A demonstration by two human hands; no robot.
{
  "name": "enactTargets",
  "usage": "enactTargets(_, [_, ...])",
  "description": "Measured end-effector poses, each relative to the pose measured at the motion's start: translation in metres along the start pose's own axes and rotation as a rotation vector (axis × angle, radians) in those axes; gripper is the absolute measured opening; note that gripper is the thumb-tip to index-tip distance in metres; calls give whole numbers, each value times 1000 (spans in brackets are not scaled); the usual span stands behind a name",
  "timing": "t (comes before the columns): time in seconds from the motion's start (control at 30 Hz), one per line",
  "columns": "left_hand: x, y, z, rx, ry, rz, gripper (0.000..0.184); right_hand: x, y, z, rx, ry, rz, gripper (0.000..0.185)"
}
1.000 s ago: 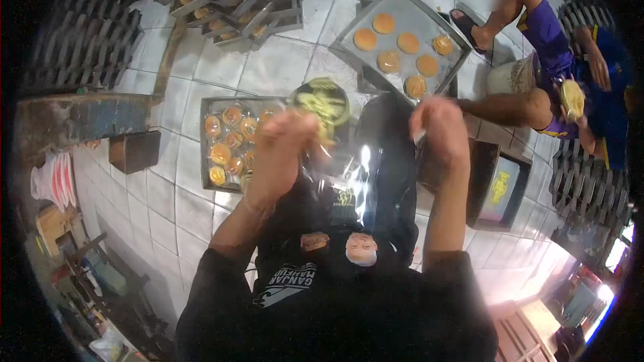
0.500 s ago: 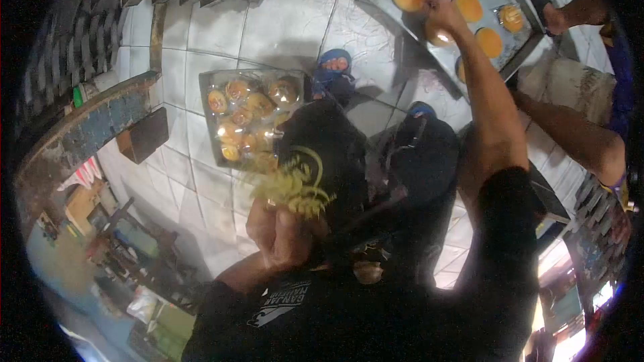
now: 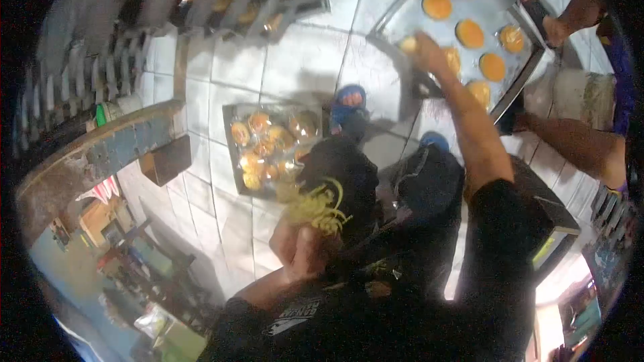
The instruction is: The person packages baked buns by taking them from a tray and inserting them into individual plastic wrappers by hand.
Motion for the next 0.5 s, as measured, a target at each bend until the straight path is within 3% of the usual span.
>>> enactTargets(0.03, [4,4,14,-384,-414,63,35,-40,-15,-28,188,138,-93,54])
enactTargets(0.07, [1,5,21,-346,-428,75,35,-82,-38,-60,374,276,-188,55])
enactTargets(0.13, [4,5,21,-563,-489,65,38,-110,-56,-59,356,589,-129,59])
enactTargets(0.2, [-2,12,21,-377,-595,40,40,-147,-99,-81,494,1015,53,60])
enactTargets(0.27, [2,6,14,-432,-649,2,39,-218,-158,-146,487,1620,-165,60])
enactTargets(0.33, [7,9,17,-445,-786,35,39,-271,-208,-190,295,1689,-242,54])
enactTargets(0.4, [0,16,26,-692,-1057,157,35,-312,-261,-245,239,1437,-135,51])
enactTargets(0.43, [3,11,-2,-564,-1209,99,23,-322,-288,-266,204,1176,-75,49])
enactTargets(0.47, [1,12,-2,-538,-1225,122,23,-327,-315,-285,167,917,-15,47])
enactTargets(0.5, [2,19,2,-612,-1209,122,23,-330,-339,-311,-19,697,80,48])
Point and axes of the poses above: each hand's wrist, its own y-axis towards the middle knuckle, its own x-axis out of the palm, z = x × y, the point moved 3 cm from there along y, towards the middle knuckle, and after that the axes turned 8 degrees about x, right-handed, at the moved point
